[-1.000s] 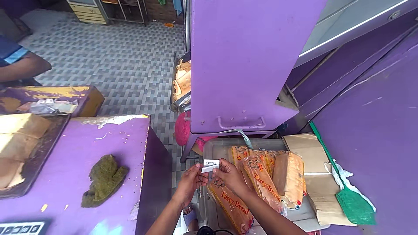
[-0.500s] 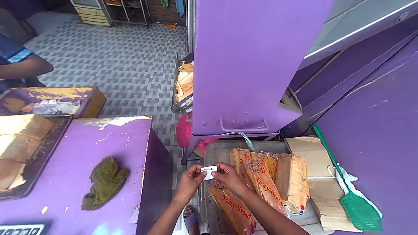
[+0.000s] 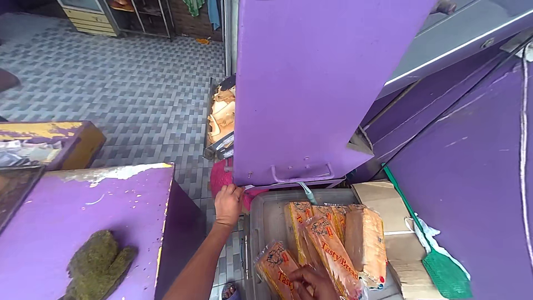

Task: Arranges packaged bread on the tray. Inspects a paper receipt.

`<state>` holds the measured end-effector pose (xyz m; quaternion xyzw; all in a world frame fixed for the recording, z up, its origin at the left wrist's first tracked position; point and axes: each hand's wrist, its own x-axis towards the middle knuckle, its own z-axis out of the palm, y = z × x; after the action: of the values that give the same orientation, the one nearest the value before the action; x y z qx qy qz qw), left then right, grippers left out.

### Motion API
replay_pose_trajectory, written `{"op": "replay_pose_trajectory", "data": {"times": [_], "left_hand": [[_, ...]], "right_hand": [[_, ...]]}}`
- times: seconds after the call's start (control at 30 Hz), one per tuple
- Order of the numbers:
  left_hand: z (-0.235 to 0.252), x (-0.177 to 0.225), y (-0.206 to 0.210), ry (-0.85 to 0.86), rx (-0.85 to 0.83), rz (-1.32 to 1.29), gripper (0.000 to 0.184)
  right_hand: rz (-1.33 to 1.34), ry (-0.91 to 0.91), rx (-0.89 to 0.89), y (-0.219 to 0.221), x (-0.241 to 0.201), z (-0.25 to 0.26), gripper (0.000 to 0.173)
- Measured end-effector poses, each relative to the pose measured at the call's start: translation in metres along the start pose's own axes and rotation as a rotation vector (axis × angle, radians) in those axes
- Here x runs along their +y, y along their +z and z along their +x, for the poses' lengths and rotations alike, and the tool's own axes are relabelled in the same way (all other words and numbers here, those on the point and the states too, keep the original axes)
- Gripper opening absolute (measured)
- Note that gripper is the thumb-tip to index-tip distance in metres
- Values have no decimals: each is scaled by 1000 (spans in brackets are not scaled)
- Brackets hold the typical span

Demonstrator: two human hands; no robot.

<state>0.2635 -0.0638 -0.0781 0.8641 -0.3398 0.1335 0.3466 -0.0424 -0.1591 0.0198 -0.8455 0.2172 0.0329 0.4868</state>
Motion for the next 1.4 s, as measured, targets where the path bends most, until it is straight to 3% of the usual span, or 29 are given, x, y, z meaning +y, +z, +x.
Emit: {"op": "replay_pose_trajectory", "data": {"times": [0.3, 0.43, 0.53, 0.67, 0.8, 0.9, 0.97, 1.07, 1.13, 1.23, 1.4], "left_hand": [[3, -4, 16, -26, -162, 25, 16], [-2, -4, 20, -10, -236, 117, 29], [-14, 1, 9, -56, -194, 118, 39], [-56, 20, -22, -224, -143, -101, 55], [-132, 47, -40, -463, -133, -352, 70], [-187, 88, -48, -753, -205, -517, 70], [-209, 121, -49, -934, -344, -588, 65], [-222, 152, -36, -1198, -561, -775, 67], [-225, 160, -24, -1312, -582, -916, 69], [-223, 171, -13, -1418, -440, -1021, 63], [-226, 181, -6, -1560, -237, -1090, 71]], "right_hand": [[50, 64, 39, 12, 33, -51, 20], [44, 1, 71, 12, 41, -57, 19], [5, -80, 96, 3, 42, -61, 20], [-234, -182, 252, -26, 50, -60, 30], [-317, 30, 377, -52, 60, -47, 37], [-452, 262, 231, -59, 68, -23, 78], [-565, 348, 96, -57, 71, -4, 96], [-645, 396, 45, -56, 73, 11, 98], [-581, 417, 82, -59, 67, 11, 98], [-395, 351, 132, -57, 52, -7, 94], [-209, 140, -24, -23, 46, -23, 90]]}}
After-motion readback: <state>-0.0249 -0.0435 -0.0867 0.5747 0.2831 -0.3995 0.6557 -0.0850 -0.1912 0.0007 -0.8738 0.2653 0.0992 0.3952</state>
